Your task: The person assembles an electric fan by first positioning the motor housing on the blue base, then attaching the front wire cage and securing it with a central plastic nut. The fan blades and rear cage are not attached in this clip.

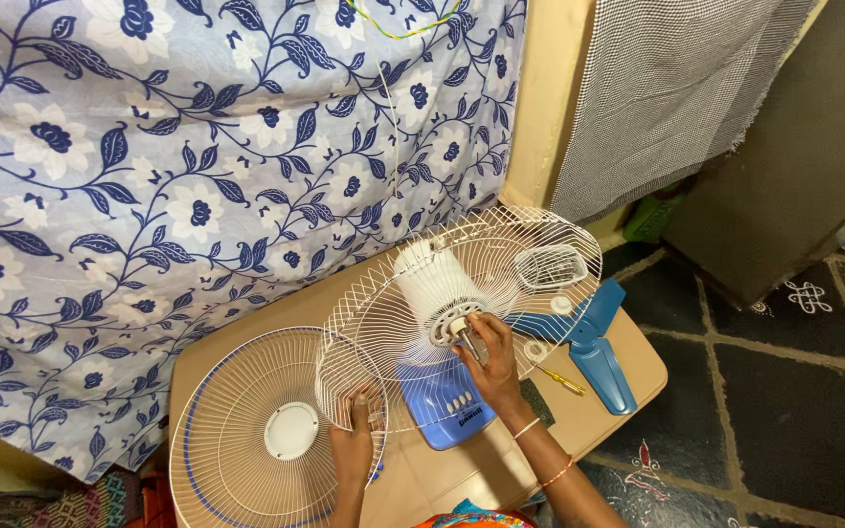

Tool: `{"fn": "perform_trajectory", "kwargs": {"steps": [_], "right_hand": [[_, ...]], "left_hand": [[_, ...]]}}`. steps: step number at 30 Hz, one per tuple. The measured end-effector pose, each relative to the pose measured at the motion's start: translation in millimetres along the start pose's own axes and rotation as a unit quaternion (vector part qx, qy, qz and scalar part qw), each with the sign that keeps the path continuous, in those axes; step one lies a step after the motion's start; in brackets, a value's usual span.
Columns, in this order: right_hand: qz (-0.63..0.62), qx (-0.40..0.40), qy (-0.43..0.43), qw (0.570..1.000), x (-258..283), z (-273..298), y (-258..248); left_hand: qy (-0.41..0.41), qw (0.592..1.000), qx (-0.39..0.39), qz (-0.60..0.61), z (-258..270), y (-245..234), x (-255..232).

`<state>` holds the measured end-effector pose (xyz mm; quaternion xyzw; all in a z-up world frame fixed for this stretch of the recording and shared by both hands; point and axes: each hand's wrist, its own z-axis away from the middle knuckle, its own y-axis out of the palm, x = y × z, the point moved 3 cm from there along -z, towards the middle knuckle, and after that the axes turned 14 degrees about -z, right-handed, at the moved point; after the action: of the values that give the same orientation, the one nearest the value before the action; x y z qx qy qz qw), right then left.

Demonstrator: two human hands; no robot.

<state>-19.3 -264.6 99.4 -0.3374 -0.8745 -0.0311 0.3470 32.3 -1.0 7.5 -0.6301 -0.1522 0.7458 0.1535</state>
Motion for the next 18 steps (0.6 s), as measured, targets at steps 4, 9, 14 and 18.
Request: {"fn": "perform_trajectory", "kwargs": {"steps": [4, 9, 14, 18], "right_hand": [[0.008, -0.003, -0.006, 1.0, 2, -4, 0], [0.022, 0.011, -0.003, 1.0, 2, -6, 3], [0.04, -0.008, -0.01, 0.999, 3, -6, 7], [0.041, -0.014, 0.006, 0.999, 1, -4, 9]], "left_hand": [[-0.007, 0.985, 0.021, 0.17, 3, 14, -6], [0.024, 0.993, 0.011, 0.112, 0, 16, -5], [0.02, 0.987, 0.015, 0.159, -3, 20, -1], [-0.003, 0.983, 0.028, 0.182, -3, 24, 8]]}}
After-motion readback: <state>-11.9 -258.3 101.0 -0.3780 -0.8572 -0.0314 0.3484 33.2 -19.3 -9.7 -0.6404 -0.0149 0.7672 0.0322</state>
